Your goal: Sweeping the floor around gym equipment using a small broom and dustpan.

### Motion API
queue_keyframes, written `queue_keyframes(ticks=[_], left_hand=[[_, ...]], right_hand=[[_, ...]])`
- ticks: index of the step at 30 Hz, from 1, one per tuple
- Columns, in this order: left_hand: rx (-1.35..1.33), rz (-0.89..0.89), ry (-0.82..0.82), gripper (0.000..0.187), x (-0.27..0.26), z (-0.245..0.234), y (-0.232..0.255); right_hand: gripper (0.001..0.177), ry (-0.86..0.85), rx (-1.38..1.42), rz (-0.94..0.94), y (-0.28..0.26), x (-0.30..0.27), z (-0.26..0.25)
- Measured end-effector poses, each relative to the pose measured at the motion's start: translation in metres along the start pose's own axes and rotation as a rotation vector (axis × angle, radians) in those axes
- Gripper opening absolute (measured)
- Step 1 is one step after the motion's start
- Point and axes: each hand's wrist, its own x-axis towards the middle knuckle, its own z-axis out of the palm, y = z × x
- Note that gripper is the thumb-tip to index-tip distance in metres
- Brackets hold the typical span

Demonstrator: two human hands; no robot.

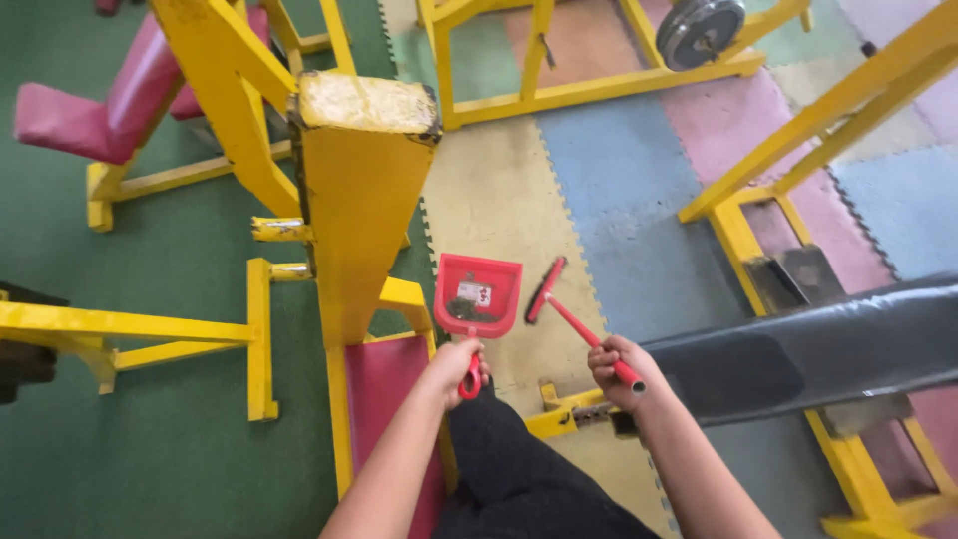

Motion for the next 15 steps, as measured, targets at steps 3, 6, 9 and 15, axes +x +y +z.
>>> queue_keyframes(ticks=[3,6,9,15], left_hand=[[0.012,-0.006,-0.021,0.022,0.011,0.005,-0.002],[-0.012,-0.010,-0.049,0.022,0.010,0.005,0.013],[-0.074,-0.020,-0.055,0.016,0.003,0.004,0.026],[-0.109,-0.043,-0.022,0.012,0.043,0.002,0.045]], right_hand=[[0.015,-0.033,0.053,0.039,-0.006,-0.019,0.012],[0.015,-0.058,0.034,0.018,-0.015,-0.019,0.022],[0.016,-0.048,-0.013,-0.010,-0.025,-0.003,0.021],[0.015,-0.016,-0.088,-0.001,-0.061,0.045,0.034]])
